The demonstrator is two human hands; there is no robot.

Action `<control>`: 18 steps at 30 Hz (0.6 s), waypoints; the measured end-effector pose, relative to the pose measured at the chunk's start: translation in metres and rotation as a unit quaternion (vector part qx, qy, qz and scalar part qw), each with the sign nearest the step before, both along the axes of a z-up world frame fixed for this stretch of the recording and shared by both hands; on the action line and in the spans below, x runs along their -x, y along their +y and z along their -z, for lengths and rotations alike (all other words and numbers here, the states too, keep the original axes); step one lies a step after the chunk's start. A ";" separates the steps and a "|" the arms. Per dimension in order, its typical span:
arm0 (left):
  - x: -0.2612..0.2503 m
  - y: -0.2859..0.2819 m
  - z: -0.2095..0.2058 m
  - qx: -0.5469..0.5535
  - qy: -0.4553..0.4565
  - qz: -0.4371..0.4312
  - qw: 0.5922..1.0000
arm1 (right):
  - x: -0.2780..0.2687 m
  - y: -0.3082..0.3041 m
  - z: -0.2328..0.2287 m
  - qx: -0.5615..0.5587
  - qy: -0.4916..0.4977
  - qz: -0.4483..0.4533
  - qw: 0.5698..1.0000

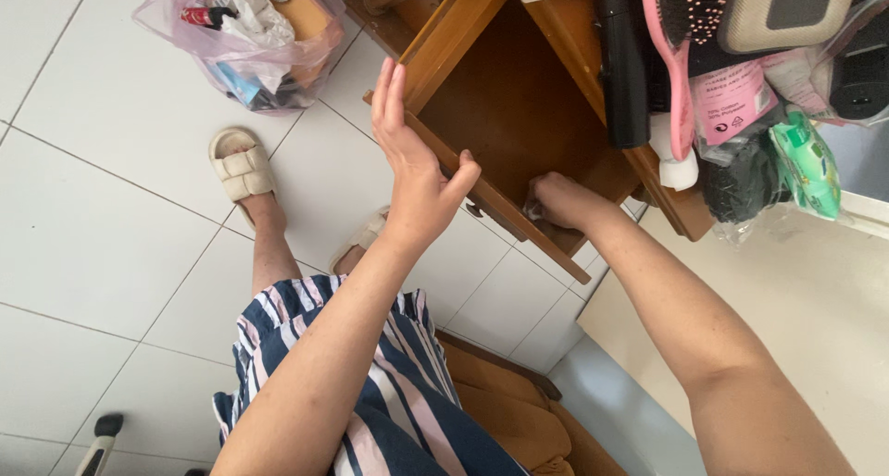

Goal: The person cleans the inside of a wooden drawer using a white tissue. They repeatedly wipe the drawer's interior surfaces, discard the used tissue into a plastic bag, and continue wiping with a fresh tissue. The person also briefly handles a spray bottle and a hairbrush before resuming the cleaning.

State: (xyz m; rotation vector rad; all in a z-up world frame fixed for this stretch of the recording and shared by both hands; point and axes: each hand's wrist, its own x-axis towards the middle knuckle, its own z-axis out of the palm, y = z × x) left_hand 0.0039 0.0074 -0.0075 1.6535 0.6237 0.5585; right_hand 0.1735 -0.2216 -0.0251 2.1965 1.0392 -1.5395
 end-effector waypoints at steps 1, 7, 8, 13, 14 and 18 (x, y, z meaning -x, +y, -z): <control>0.000 -0.001 0.000 0.004 0.001 -0.001 1.000 | -0.001 0.004 -0.001 0.034 0.000 -0.006 0.999; 0.001 0.001 0.000 0.000 0.016 0.007 1.000 | -0.005 -0.001 -0.024 0.192 0.037 0.034 0.980; 0.000 0.000 0.000 -0.003 0.016 0.005 1.000 | -0.007 -0.010 -0.033 0.144 0.029 0.073 0.987; -0.003 -0.003 0.000 -0.006 0.011 -0.007 1.000 | -0.007 -0.047 -0.066 -0.061 0.049 0.472 0.878; -0.002 -0.003 0.000 -0.005 0.006 -0.008 1.000 | -0.004 -0.050 -0.067 -0.091 0.094 0.542 0.830; -0.001 -0.005 0.003 -0.017 0.005 -0.001 1.000 | 0.003 -0.056 -0.065 -0.174 0.171 0.656 0.714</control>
